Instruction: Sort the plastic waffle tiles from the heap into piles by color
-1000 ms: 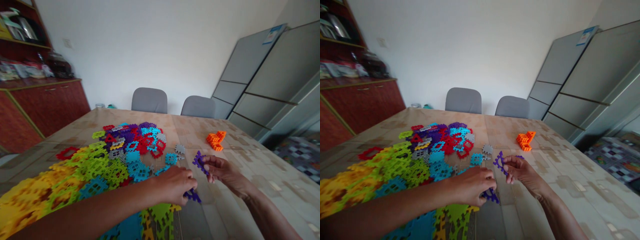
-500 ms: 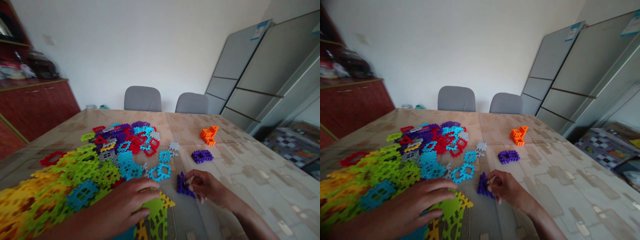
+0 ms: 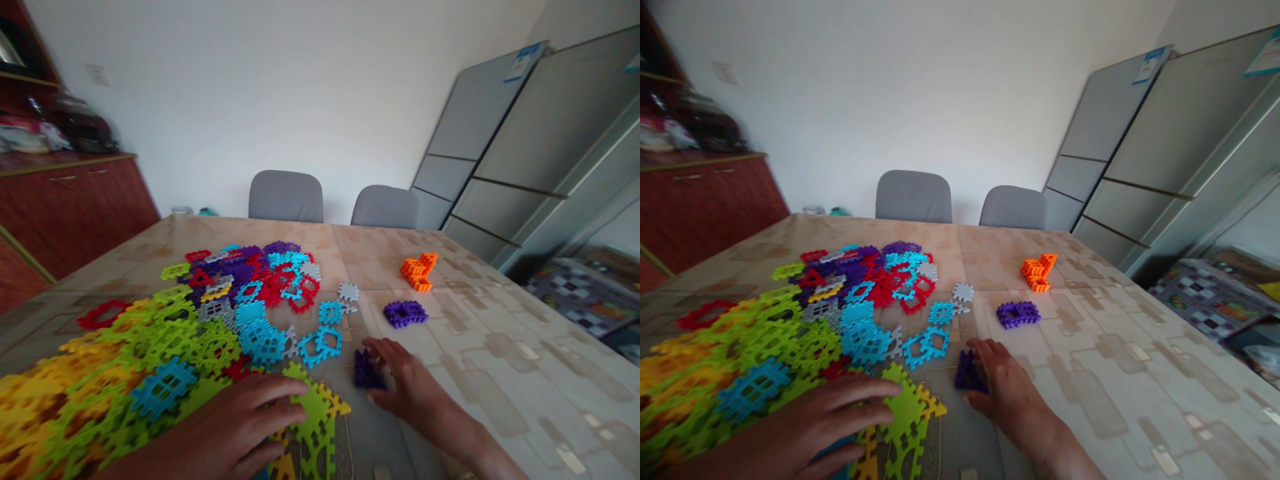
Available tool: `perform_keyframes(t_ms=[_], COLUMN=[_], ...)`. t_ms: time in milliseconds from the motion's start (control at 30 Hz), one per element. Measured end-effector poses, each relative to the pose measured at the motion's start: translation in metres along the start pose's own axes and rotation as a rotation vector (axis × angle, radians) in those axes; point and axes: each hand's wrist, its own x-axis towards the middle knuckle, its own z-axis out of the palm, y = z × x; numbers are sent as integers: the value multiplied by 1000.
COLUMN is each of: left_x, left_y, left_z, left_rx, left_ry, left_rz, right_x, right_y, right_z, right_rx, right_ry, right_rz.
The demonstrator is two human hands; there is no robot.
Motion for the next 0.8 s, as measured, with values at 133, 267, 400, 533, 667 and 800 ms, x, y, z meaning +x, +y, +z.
perform_keyframes(t_ms=[133, 267, 400, 533, 667, 800], left_x=[-1, -1, 1, 1, -4, -19], left_y=[-2, -3, -1, -2, -13, -30], left_z=[1, 0, 0, 1, -22, -72], left_rx=[-1, -15, -19, -32, 43, 166], left_ry=[18, 35, 31, 55, 101, 353], left_rz=[3, -1, -5, 20, 3, -154], right_x=[1, -1, -2, -1, -1, -2], right_y=[-4, -4, -6, -13, -16, -4], right_z=[-5, -6, -2, 2, 7, 12], right_rx=[-28, -11, -13, -58, -76, -66], right_ry=[-8, -1, -12, -3, -11, 25], right_rz=[-17, -35, -41, 11, 37, -11])
